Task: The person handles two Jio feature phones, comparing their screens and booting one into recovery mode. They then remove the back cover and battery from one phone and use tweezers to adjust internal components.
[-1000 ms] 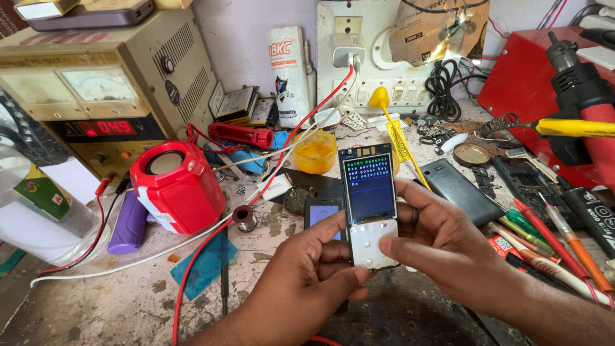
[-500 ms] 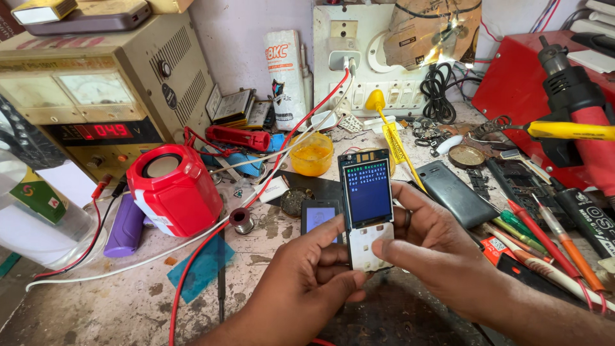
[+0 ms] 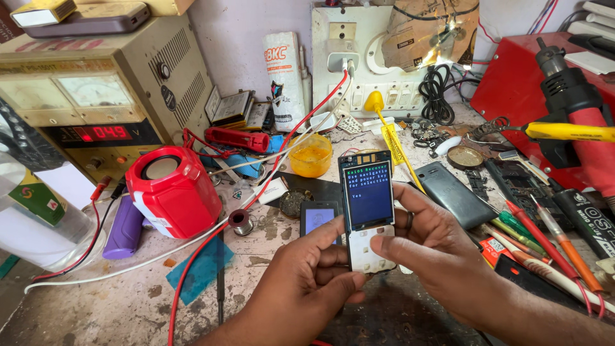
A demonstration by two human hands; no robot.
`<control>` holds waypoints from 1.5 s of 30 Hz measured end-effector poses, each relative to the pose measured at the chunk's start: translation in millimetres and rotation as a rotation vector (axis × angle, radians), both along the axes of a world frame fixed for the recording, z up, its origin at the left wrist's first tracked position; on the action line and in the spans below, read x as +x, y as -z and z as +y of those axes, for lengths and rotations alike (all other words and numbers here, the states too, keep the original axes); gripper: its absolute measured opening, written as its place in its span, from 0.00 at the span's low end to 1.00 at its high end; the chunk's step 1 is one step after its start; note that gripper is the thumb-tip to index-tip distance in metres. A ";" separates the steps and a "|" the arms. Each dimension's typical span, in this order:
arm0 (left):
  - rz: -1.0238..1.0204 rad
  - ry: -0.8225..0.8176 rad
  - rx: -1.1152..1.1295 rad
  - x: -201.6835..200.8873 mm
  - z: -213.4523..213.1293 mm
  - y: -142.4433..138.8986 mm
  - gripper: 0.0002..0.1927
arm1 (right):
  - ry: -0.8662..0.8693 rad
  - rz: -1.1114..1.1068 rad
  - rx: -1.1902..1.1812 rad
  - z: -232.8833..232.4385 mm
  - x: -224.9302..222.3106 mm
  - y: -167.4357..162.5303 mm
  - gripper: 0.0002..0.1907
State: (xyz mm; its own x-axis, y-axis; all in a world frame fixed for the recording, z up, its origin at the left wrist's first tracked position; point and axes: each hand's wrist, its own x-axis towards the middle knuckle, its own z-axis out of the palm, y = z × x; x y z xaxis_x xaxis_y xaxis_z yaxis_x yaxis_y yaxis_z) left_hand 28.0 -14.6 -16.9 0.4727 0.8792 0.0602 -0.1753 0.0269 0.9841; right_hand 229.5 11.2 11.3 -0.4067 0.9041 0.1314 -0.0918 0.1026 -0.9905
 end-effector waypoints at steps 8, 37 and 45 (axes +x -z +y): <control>-0.010 -0.004 0.009 -1.9 0.2 0.2 0.37 | -0.001 0.005 -0.028 -0.1 -1.4 -2.2 0.26; -0.002 0.005 0.037 -3.8 -0.8 -7.9 0.38 | -0.033 -0.085 -0.006 6.6 13.8 1.4 0.30; 0.009 0.006 0.046 -4.2 -0.9 -8.4 0.38 | -0.049 -0.088 0.023 7.8 14.2 3.0 0.30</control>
